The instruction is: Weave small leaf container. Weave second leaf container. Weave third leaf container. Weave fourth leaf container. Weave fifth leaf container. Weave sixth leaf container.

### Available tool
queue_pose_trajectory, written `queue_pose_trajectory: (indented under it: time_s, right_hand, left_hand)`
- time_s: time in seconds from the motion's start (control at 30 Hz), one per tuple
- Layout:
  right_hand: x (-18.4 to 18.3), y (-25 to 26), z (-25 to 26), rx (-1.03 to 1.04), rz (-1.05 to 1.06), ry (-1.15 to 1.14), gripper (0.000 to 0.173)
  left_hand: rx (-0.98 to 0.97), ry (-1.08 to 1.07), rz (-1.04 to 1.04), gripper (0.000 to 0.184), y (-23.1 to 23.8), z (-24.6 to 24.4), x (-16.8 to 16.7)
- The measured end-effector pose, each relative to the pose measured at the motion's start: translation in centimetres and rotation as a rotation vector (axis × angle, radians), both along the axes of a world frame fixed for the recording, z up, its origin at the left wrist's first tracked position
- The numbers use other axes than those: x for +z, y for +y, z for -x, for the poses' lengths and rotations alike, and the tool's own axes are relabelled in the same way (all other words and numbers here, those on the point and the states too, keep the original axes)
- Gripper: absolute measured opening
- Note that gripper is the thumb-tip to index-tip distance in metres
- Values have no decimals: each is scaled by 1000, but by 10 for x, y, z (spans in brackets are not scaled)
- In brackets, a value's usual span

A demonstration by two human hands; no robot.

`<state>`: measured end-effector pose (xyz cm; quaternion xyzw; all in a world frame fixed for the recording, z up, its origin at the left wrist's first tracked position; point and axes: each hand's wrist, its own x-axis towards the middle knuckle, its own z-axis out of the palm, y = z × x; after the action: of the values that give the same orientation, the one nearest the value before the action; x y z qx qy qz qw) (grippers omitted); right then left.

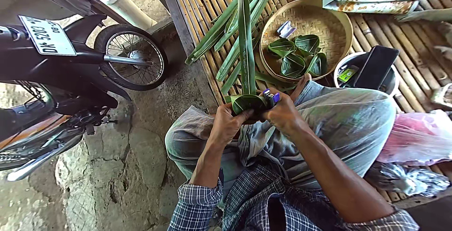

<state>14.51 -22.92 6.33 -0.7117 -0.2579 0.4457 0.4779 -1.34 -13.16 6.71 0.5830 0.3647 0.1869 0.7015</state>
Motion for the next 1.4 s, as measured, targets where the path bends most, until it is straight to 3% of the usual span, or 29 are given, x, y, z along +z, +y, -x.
queue_pose_trajectory:
  time_s: [0.13, 0.27, 0.53, 0.87, 1.1, 1.3, 1.4]
  right_hand:
    - [8, -2, -4, 20, -5, 161, 48]
    - [8, -7, -6, 13, -73, 275, 31]
    - [10, -5, -3, -90, -141, 204, 15]
    - [7, -4, -3, -104, -183, 252, 15]
    - [12, -3, -8, -110, -221, 147, 14]
    - [14, 0, -10, -79, -226, 129, 15]
    - [17, 0, -16, -22, -202, 182, 29]
  left_hand:
    - [14, -19, 94, 19, 0, 0, 4]
    - [4, -12, 80, 19, 4, 3, 5]
    - [-90, -58, 107, 19, 2, 4, 7]
    - [-49, -60, 130, 22, -5, 0, 6]
    - [-128, -95, 325, 22, -8, 0, 20]
    - [-42, -43, 194, 21, -12, -7, 21]
    - [4, 10, 92, 18, -9, -8, 14]
